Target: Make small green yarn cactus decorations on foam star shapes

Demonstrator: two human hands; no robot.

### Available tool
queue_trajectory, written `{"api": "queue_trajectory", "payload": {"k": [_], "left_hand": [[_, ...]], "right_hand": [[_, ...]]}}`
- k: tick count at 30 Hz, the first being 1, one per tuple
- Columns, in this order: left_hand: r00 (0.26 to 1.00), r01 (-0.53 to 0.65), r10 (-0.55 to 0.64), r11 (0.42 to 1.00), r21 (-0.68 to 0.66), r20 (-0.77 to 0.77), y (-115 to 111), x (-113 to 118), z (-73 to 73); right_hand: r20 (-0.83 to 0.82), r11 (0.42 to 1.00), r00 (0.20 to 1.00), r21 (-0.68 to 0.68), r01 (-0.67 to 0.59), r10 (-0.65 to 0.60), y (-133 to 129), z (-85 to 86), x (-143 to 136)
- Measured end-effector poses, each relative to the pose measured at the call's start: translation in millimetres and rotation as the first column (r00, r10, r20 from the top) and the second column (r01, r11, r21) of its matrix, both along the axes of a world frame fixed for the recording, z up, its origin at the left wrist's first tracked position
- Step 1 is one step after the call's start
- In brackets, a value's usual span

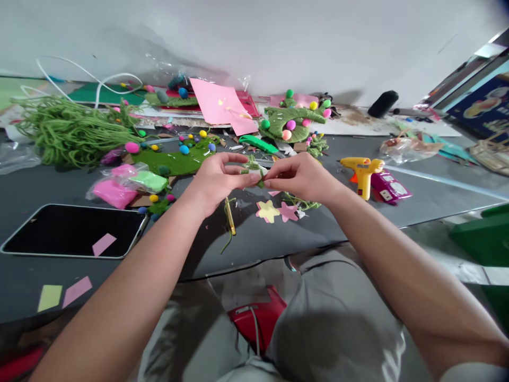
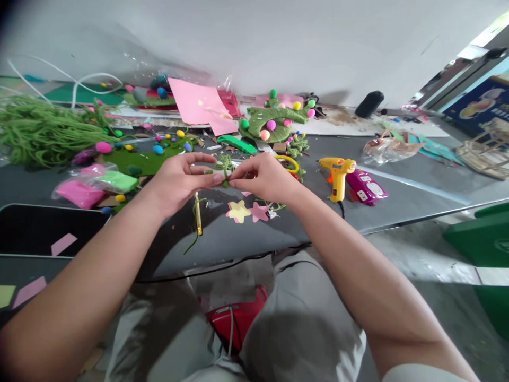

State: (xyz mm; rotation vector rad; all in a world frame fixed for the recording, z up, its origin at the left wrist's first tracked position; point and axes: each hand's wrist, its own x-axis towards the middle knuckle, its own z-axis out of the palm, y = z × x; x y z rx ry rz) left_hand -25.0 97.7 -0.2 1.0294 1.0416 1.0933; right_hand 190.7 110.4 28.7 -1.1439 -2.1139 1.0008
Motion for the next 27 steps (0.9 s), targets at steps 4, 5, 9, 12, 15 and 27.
{"api": "queue_trajectory", "payload": {"k": [4,5,9,12,15,27], "left_hand": [[1.000,0.015,-0.014,1.000,0.008,-0.010,0.4,0.1,-2.5],[1.000,0.019,-0.019,1.000,0.010,-0.009,0.2,0.2,-2.6],[0.997,0.079,-0.079,0.997,0.010,-0.023,-1.6,1.6,-0.1],[0.985,0.147,-0.147,0.989,-0.007,-0.091,-3.2,3.1,2.1],[0.963,0.170,-0.168,0.985,-0.007,-0.211,-4.1,4.6,1.4],[0.840,0.059,0.075,0.972,0.227,-0.538,-15.6,24.9,-1.7]], "right_hand": [[0.002,0.996,1.000,-0.092,-0.005,0.005,1.1,1.0,2.9],[0.005,0.994,1.000,-0.104,-0.008,0.009,1.7,0.8,3.6],[0.018,0.985,0.998,-0.166,-0.051,0.055,5.1,0.3,6.9],[0.043,0.977,0.990,-0.178,-0.122,0.131,6.6,1.2,9.8],[0.106,0.986,0.982,-0.068,-0.153,0.159,6.0,2.5,11.4],[0.203,0.996,0.979,0.089,0.016,-0.034,-1.0,12.7,7.0]]}}
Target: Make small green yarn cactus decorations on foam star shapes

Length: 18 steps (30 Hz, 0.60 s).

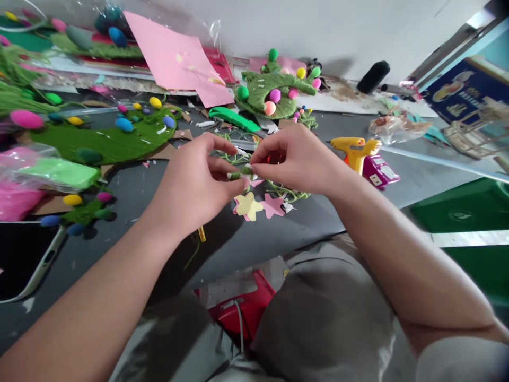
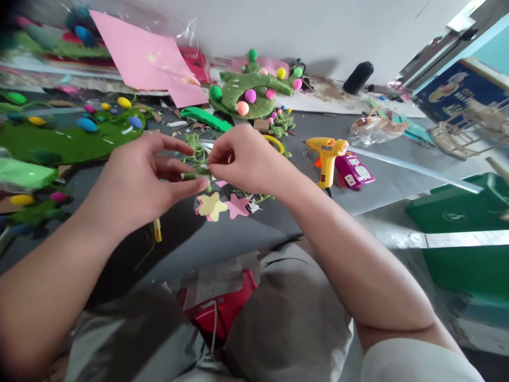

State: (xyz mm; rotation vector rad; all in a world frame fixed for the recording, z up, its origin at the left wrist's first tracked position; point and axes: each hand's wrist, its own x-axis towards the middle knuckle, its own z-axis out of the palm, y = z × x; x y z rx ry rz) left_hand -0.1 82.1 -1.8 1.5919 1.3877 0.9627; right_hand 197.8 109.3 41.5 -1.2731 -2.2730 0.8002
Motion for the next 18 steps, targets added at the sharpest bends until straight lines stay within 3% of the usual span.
{"api": "queue_trajectory", "payload": {"k": [6,12,15,18], "left_hand": [[0.992,-0.103,0.108,0.992,0.075,-0.058,-1.5,13.0,6.8],[0.988,-0.157,0.157,0.987,0.031,0.015,0.9,15.0,5.5],[0.978,-0.137,0.141,0.990,-0.039,0.154,0.9,14.6,4.6],[0.939,-0.112,0.153,0.983,-0.145,0.307,3.0,14.0,3.9]], "right_hand": [[-0.069,0.990,0.989,-0.068,0.127,-0.132,1.0,-1.1,4.1],[-0.163,0.990,0.978,-0.075,0.123,-0.133,-9.0,-5.7,7.1],[-0.132,0.994,0.987,0.031,0.101,-0.096,-13.6,-8.1,7.0],[-0.062,0.973,0.997,0.223,0.064,-0.051,-18.1,-8.6,8.5]]}}
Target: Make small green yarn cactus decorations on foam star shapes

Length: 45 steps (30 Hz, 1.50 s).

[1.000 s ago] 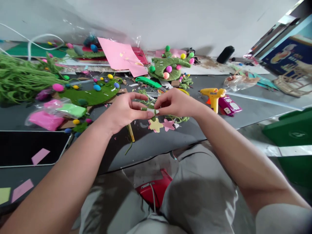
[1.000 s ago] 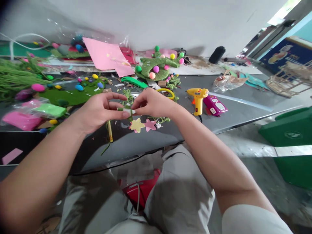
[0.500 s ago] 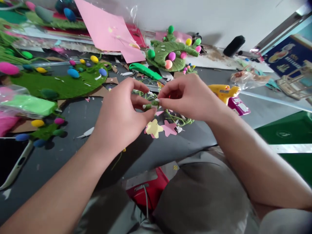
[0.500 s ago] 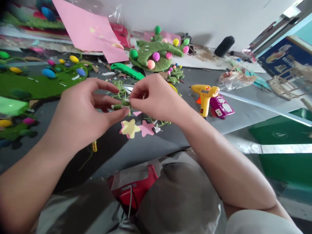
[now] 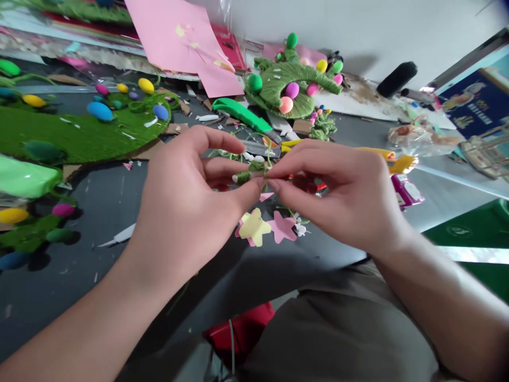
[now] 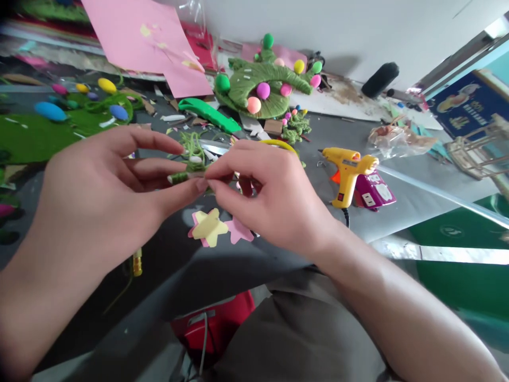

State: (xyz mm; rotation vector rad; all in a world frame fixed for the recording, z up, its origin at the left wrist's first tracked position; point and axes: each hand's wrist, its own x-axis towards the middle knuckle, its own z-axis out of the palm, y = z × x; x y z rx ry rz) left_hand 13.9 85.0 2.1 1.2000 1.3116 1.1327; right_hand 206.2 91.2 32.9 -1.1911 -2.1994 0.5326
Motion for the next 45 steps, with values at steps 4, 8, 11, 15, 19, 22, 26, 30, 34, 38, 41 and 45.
{"api": "queue_trajectory", "payload": {"k": [4,8,11,15,19,22,26,30,34,38,41,45], "left_hand": [[0.992,0.025,-0.015,0.997,-0.078,0.127,3.6,-2.1,-1.5],[0.985,0.068,-0.060,0.997,-0.044,0.164,3.3,-5.5,-3.8],[0.965,0.103,-0.089,0.994,-0.046,0.248,1.8,-5.8,-4.3],[0.950,0.111,-0.086,0.992,-0.067,0.301,0.8,-4.1,-2.2],[0.935,0.155,-0.107,0.981,-0.118,0.339,0.3,-3.5,2.2],[0.941,0.159,-0.101,0.975,-0.158,0.323,-0.5,-3.1,4.3],[0.968,0.131,-0.092,0.979,-0.157,0.233,-0.3,-1.8,3.5],[0.979,0.134,-0.107,0.980,-0.150,0.175,0.7,-1.7,2.7],[0.947,0.278,-0.237,0.942,-0.188,0.215,-1.1,-2.1,0.8],[0.915,0.395,-0.367,0.901,-0.181,0.166,-5.2,-2.1,-6.9],[0.914,0.404,-0.389,0.900,-0.162,0.115,-6.0,-1.9,-12.4],[0.921,0.390,-0.384,0.908,-0.154,0.073,-3.7,-1.4,-14.6]], "right_hand": [[0.064,0.986,0.997,0.160,-0.043,0.034,-6.8,2.0,4.8],[0.105,0.972,0.992,0.219,-0.087,0.065,-10.9,1.9,11.9],[0.118,0.966,0.991,0.242,-0.092,0.065,-11.6,0.2,17.0],[0.108,0.967,0.992,0.237,-0.093,0.069,-11.2,-0.3,20.8],[0.049,0.981,0.996,0.174,-0.083,0.075,-7.9,-1.3,22.9],[0.015,0.988,0.994,0.110,-0.110,0.109,-3.7,-3.8,24.9],[0.016,0.989,0.991,0.048,-0.137,0.136,-0.2,-6.2,27.2],[0.019,0.992,0.992,-0.029,-0.121,0.122,1.3,-5.3,29.1],[0.020,0.973,0.982,-0.134,-0.185,0.190,5.2,-5.4,31.9],[0.023,0.972,0.978,-0.113,-0.204,0.208,7.9,-6.3,32.4],[0.060,0.981,0.984,-0.116,-0.158,0.166,6.4,-4.3,29.8],[0.062,0.988,0.994,-0.131,-0.086,0.095,4.0,0.4,24.9]]}}
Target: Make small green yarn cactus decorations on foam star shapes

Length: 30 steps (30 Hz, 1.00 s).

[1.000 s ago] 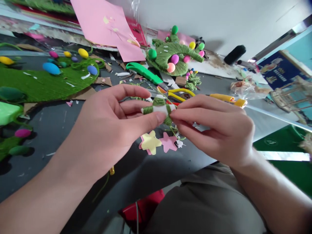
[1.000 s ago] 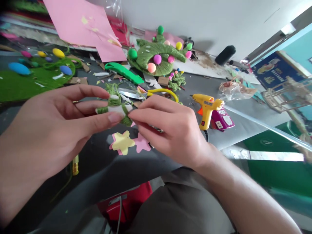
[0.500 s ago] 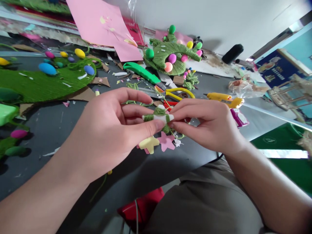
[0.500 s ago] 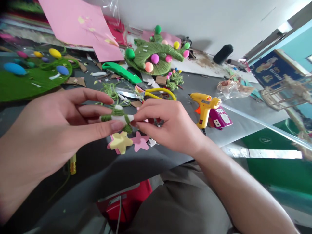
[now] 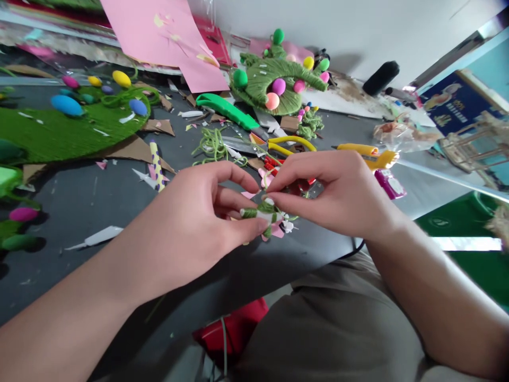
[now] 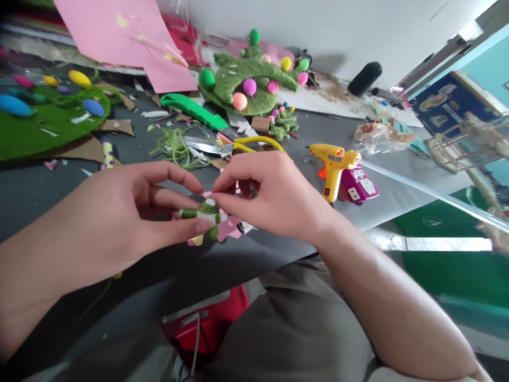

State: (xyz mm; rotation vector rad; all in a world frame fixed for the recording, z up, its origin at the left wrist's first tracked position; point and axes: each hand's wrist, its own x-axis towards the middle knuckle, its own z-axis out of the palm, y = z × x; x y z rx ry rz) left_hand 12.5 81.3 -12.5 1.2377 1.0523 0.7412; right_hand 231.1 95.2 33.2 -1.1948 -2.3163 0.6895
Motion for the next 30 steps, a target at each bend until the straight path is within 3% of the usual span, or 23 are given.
{"api": "queue_trajectory", "payload": {"k": [6,12,17,22,30], "left_hand": [[0.991,-0.111,0.112,0.994,0.024,-0.076,0.7,0.2,-0.1],[0.976,-0.206,0.209,0.977,0.056,-0.057,1.3,3.2,3.2],[0.960,-0.270,0.277,0.956,0.116,-0.041,3.5,2.0,5.9],[0.935,-0.354,0.353,0.932,0.078,0.023,3.4,0.5,9.5],[0.915,-0.347,0.340,0.938,-0.003,0.216,2.9,-0.5,5.5]], "right_hand": [[-0.008,0.982,0.994,-0.156,0.105,-0.107,-2.1,4.5,-3.7],[-0.107,0.975,0.992,-0.217,0.045,-0.070,-9.1,4.6,-5.2],[-0.026,0.999,1.000,0.045,-0.013,0.014,-15.0,5.8,-7.9],[0.086,0.946,0.993,0.305,-0.107,0.085,-16.9,5.5,-4.9],[0.052,0.923,0.994,0.369,-0.104,0.091,-17.1,2.2,-1.5]]}}
